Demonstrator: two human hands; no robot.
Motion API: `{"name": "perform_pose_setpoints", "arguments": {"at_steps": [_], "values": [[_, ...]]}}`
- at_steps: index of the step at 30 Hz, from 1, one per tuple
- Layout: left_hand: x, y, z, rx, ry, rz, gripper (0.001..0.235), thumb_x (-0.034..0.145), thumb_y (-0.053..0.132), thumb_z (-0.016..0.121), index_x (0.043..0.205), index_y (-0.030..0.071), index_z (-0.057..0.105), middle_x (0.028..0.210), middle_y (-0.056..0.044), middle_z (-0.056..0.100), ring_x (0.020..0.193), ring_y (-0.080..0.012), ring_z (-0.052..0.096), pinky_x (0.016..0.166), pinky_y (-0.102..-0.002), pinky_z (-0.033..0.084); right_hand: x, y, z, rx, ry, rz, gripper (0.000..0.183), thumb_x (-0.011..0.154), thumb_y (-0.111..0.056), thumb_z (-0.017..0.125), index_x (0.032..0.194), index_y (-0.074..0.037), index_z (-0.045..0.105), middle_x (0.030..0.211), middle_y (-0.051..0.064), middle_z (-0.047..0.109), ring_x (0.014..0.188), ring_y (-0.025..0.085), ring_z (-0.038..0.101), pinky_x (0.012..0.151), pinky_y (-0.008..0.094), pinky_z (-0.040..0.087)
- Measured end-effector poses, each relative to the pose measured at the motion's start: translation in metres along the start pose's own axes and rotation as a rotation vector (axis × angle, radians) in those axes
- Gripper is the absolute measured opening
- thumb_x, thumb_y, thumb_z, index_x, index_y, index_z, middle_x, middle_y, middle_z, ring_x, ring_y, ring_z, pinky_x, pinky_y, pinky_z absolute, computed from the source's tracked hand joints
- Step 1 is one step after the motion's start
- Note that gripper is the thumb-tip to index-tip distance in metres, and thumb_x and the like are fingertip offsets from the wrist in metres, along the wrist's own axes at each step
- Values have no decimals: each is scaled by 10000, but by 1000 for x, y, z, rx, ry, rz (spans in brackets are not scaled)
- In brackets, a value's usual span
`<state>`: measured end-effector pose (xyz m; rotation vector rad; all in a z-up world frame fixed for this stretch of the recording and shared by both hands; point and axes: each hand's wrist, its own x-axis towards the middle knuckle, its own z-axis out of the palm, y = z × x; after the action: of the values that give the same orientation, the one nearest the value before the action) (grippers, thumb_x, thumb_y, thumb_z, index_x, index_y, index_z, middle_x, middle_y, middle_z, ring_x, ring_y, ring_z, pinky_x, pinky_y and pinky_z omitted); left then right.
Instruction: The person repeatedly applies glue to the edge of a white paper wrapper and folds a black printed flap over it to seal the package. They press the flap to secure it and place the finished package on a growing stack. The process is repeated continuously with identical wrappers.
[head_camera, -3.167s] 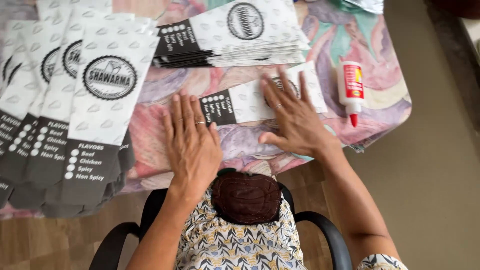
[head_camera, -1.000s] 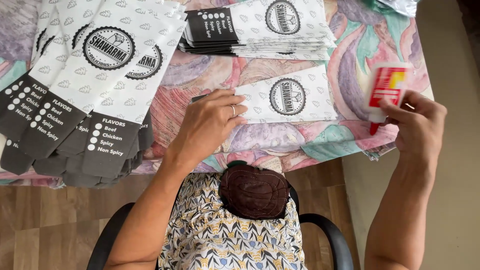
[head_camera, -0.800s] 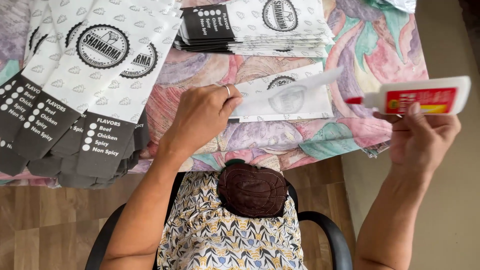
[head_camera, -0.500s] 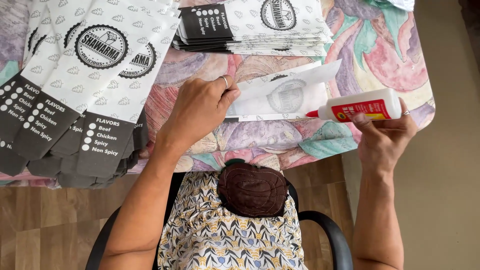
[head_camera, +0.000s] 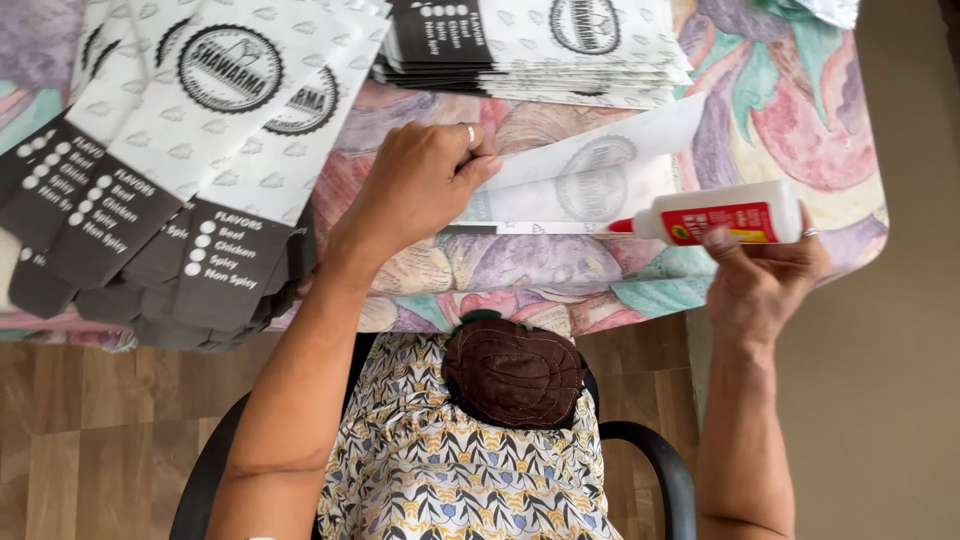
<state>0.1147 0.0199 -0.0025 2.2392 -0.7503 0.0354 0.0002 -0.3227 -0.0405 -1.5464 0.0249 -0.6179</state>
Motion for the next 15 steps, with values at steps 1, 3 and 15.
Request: {"name": "perform_pose_setpoints", "arguments": {"at_steps": [1,3,15], "values": [[1,-2,-1,5,7,-11,208,969,168,743,806,65,664,907,-61,798,711,-196,736,750,-424,589,-3,5,13,6,-12,3,330,821,-27,879,1047,-55,640,915,28,666,907,170,675,852,335,660],[3,-5,-2,-82,13,-2,231,935,141,783,753,112,643,772,-16,756,679,-146,697,740,-384,574,-10,13,39,83,-25,12,376,778,-53,901,1053,-50,646,919,41,681,912,183,680,830,347,653],[13,-12,-15,-360,-76,-112,227,920,118,714,701,95,657,1184,-72,793,1220,-170,708,665,-274,542,-44,3,170,318,-252,80,330,835,-8,840,1112,12,663,1056,149,746,987,278,740,846,393,699]]}}
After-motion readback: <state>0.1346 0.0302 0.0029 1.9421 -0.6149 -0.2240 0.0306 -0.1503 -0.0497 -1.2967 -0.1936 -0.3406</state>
